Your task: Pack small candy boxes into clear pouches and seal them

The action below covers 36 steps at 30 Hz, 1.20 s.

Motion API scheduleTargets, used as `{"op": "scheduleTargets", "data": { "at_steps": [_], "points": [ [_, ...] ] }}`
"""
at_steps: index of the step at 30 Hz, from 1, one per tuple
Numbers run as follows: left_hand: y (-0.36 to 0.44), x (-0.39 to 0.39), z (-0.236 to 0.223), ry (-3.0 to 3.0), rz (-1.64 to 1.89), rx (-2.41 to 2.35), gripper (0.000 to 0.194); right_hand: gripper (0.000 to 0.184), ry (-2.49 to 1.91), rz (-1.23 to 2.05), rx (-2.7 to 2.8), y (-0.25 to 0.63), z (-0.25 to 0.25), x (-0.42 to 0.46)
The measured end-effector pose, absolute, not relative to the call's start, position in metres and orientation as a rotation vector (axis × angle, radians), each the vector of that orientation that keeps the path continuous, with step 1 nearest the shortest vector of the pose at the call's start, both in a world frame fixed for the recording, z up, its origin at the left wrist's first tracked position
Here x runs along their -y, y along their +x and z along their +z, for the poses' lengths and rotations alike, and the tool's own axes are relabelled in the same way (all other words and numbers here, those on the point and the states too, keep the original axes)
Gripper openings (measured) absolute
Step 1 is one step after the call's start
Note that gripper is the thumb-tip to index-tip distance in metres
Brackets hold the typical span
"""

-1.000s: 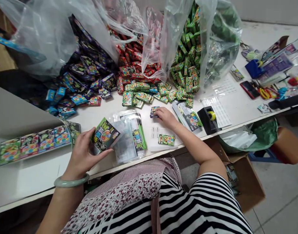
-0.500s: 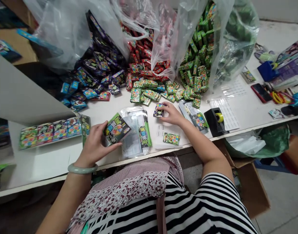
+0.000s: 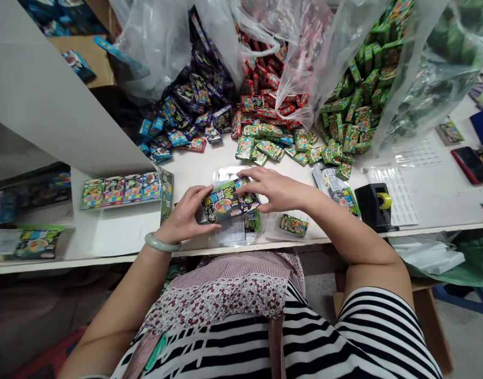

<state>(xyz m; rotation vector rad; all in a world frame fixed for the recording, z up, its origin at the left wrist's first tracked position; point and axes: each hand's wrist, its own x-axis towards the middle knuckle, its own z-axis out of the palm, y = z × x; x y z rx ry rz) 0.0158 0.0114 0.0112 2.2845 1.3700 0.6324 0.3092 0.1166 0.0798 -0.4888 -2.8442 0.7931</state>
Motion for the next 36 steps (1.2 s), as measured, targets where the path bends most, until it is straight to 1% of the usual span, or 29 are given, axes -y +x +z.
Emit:
{"op": "scheduleTargets", "data": {
  "at_steps": [3, 8, 12, 14, 17, 20, 22, 25, 27, 29, 31, 33, 35, 36],
  "points": [
    [0.012, -0.010, 0.010, 2.251, 0.617, -1.357, 0.094, 0.065, -0.493, 0.842, 2.823, 0.306, 0.076, -0.113],
    [0.014, -0.011, 0.010, 2.231, 0.621, -1.303, 0.093, 0.068, -0.508, 0.842, 2.834, 0.302, 0.066, -0.112],
    [0.020, -0.010, 0.010, 2.212, 0.665, -1.387, 0.092, 0.077, -0.526, 0.878, 2.682, 0.298, 0.054, -0.107],
    [0.021, -0.010, 0.008, 2.206, 0.712, -1.454, 0.091, 0.070, -0.598, 0.827, 2.606, 0.296, 0.050, -0.096],
    [0.022, -0.010, 0.005, 2.240, 0.743, -1.456, 0.089, 0.052, -0.608, 0.774, 2.639, 0.294, 0.043, -0.085],
    [0.021, -0.012, 0.002, 2.246, 0.773, -1.465, 0.089, 0.044, -0.668, 0.798, 2.576, 0.302, 0.027, -0.112],
    [0.020, -0.014, 0.002, 2.251, 0.806, -1.504, 0.091, 0.039, -1.001, 0.686, 2.375, 0.317, 0.012, -0.153],
    [0.019, -0.014, 0.004, 2.272, 0.823, -1.537, 0.091, 0.036, -1.542, 0.293, 2.242, 0.341, -0.008, -0.219],
    [0.019, -0.013, 0.005, 2.271, 0.818, -1.549, 0.091, 0.038, -1.674, 0.142, 2.304, 0.350, -0.017, -0.247],
    [0.018, -0.011, 0.005, 2.266, 0.816, -1.563, 0.091, 0.035, -1.664, 0.086, 2.384, 0.353, -0.022, -0.258],
    [0.016, -0.009, 0.004, 2.265, 0.827, -1.579, 0.091, 0.031, -1.619, 0.099, 2.365, 0.354, -0.024, -0.256],
    [0.012, -0.008, 0.003, 2.260, 0.835, -1.598, 0.091, 0.026, -1.607, 0.198, 2.197, 0.357, -0.024, -0.246],
    [0.008, -0.008, 0.001, 2.254, 0.846, -1.617, 0.091, 0.019, -1.586, 0.449, 1.927, 0.362, -0.024, -0.231],
    [0.007, -0.009, 0.001, 2.251, 0.852, -1.621, 0.091, 0.019, -1.553, 0.623, 1.776, 0.365, -0.024, -0.222]
  ]
}}
